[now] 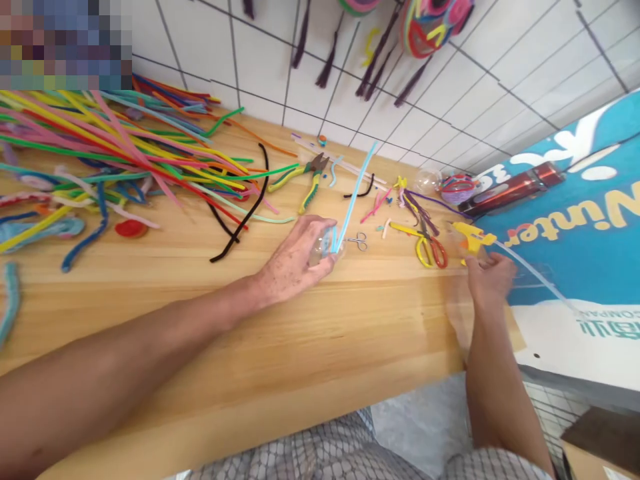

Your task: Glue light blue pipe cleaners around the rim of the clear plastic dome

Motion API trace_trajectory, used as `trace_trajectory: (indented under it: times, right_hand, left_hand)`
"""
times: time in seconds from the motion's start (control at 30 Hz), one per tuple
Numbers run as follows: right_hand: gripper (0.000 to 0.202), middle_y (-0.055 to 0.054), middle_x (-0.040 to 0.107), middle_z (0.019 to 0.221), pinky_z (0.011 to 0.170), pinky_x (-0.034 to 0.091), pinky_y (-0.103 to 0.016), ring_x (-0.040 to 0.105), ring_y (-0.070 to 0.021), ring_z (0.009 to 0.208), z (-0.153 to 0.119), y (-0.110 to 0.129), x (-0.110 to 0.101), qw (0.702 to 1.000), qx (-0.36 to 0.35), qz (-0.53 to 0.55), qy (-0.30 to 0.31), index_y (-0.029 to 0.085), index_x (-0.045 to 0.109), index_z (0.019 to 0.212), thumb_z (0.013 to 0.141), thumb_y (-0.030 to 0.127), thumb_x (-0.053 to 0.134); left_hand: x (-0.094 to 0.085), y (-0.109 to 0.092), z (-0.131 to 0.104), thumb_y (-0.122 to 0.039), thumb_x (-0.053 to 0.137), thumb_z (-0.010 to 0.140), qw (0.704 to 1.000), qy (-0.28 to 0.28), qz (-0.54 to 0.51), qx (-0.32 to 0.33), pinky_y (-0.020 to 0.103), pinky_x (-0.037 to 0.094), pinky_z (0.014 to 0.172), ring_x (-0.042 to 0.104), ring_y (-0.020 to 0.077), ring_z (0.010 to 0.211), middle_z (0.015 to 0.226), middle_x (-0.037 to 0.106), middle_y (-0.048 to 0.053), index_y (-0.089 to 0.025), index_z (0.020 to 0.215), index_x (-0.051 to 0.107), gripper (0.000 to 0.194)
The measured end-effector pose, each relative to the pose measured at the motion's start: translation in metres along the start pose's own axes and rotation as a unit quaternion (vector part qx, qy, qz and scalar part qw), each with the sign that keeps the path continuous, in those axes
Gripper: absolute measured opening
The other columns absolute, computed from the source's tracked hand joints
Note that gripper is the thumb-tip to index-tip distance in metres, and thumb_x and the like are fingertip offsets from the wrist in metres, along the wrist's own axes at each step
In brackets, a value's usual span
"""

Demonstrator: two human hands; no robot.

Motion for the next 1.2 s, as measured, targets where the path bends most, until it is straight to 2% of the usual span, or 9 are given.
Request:
trace_trajectory:
  times: [0.07, 0.13, 0.27, 0.37, 0.47, 0.57, 0.67, 0.83, 1.2]
  right_hand:
    - [0.045, -0.018, 0.071, 0.112, 0.108, 0.055, -0.065, 0.067, -0.0404, 0.113, -0.016, 0.011, -0.011, 1.0, 0.008, 0.022, 0.001, 0.024, 0.063, 0.112, 0.083, 0.057, 0.075]
    - [0.048, -0.014, 0.076, 0.115, 0.104, 0.059, -0.06, 0.072, -0.0348, 0.105, -0.034, 0.041, -0.014, 0.987, -0.016, 0.148, 0.056, 0.024, 0.07, 0.115, 0.082, 0.059, 0.077]
    - [0.045, -0.011, 0.081, 0.126, 0.113, 0.057, -0.056, 0.075, -0.0324, 0.117, -0.078, 0.147, -0.007, 0.901, -0.152, 0.33, 0.237, 0.028, 0.08, 0.122, 0.087, 0.056, 0.083]
    - [0.048, -0.009, 0.078, 0.142, 0.119, 0.057, -0.055, 0.072, -0.0312, 0.133, -0.106, 0.218, -0.001, 0.838, -0.227, 0.4, 0.293, 0.031, 0.076, 0.133, 0.094, 0.058, 0.081]
    - [0.053, -0.01, 0.074, 0.149, 0.121, 0.058, -0.054, 0.07, -0.0308, 0.14, -0.126, 0.259, 0.01, 0.796, -0.249, 0.455, 0.311, 0.031, 0.071, 0.137, 0.096, 0.064, 0.079]
    - [0.055, -0.011, 0.074, 0.146, 0.119, 0.059, -0.054, 0.071, -0.03, 0.137, -0.137, 0.272, 0.019, 0.786, -0.242, 0.49, 0.289, 0.031, 0.066, 0.138, 0.097, 0.065, 0.079]
    - [0.047, -0.009, 0.074, 0.135, 0.113, 0.061, -0.052, 0.074, -0.0284, 0.126, -0.141, 0.269, 0.019, 0.798, -0.238, 0.507, 0.221, 0.031, 0.065, 0.135, 0.099, 0.057, 0.08]
    - [0.027, -0.008, 0.072, 0.12, 0.109, 0.061, -0.055, 0.072, -0.0296, 0.119, -0.145, 0.265, 0.005, 0.815, -0.313, 0.469, 0.13, 0.03, 0.071, 0.123, 0.101, 0.043, 0.078]
    - [0.017, -0.008, 0.075, 0.117, 0.105, 0.063, -0.058, 0.074, -0.0314, 0.114, -0.147, 0.269, -0.002, 0.821, -0.383, 0.413, 0.097, 0.034, 0.079, 0.119, 0.104, 0.037, 0.073]
  left_hand:
    - [0.001, 0.001, 0.0, -0.028, 0.063, 0.103, 1.0, 0.011, -0.009, -0.001, 0.048, 0.056, 0.122, 0.063, 0.028, 0.139, 0.145, 0.061, 0.015, -0.023, 0.152, 0.051, 0.051]
    - [0.001, 0.002, 0.001, -0.029, 0.063, 0.102, 1.0, 0.018, -0.019, -0.009, 0.049, 0.056, 0.122, 0.062, 0.0284, 0.138, 0.146, 0.061, 0.015, -0.023, 0.153, 0.05, 0.052]
    - [0.002, 0.004, 0.001, -0.03, 0.063, 0.101, 0.999, 0.021, -0.023, -0.018, 0.051, 0.055, 0.123, 0.062, 0.029, 0.138, 0.147, 0.06, 0.015, -0.024, 0.154, 0.05, 0.055]
    - [0.003, 0.005, 0.001, -0.032, 0.064, 0.101, 0.999, 0.022, -0.026, -0.016, 0.054, 0.054, 0.124, 0.061, 0.0301, 0.139, 0.148, 0.06, 0.015, -0.025, 0.154, 0.05, 0.055]
    - [0.004, 0.004, 0.002, -0.032, 0.063, 0.101, 0.999, 0.021, -0.026, -0.006, 0.055, 0.054, 0.124, 0.061, 0.0305, 0.139, 0.147, 0.061, 0.016, -0.024, 0.153, 0.05, 0.054]
    - [0.005, 0.004, 0.003, -0.033, 0.063, 0.101, 0.999, 0.014, -0.033, -0.008, 0.055, 0.055, 0.124, 0.061, 0.0314, 0.141, 0.148, 0.06, 0.017, -0.023, 0.151, 0.051, 0.052]
    - [0.006, 0.004, 0.003, -0.033, 0.064, 0.101, 0.999, 0.01, -0.035, -0.012, 0.054, 0.055, 0.124, 0.059, 0.0315, 0.142, 0.148, 0.06, 0.017, -0.023, 0.151, 0.051, 0.053]
    - [0.007, 0.004, 0.003, -0.033, 0.064, 0.101, 1.0, 0.007, -0.03, -0.004, 0.054, 0.054, 0.126, 0.059, 0.0317, 0.144, 0.148, 0.06, 0.018, -0.02, 0.152, 0.052, 0.053]
    - [0.006, 0.005, 0.002, -0.036, 0.063, 0.103, 0.999, 0.008, -0.039, -0.006, 0.056, 0.055, 0.125, 0.06, 0.0316, 0.142, 0.148, 0.061, 0.017, -0.023, 0.153, 0.051, 0.053]
Point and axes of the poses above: each hand's wrist, its own z-axis towards the middle knuckle, its own x-axis out of the palm, y = z × x, the point moved 5 cm from there along z, towards the middle knuckle
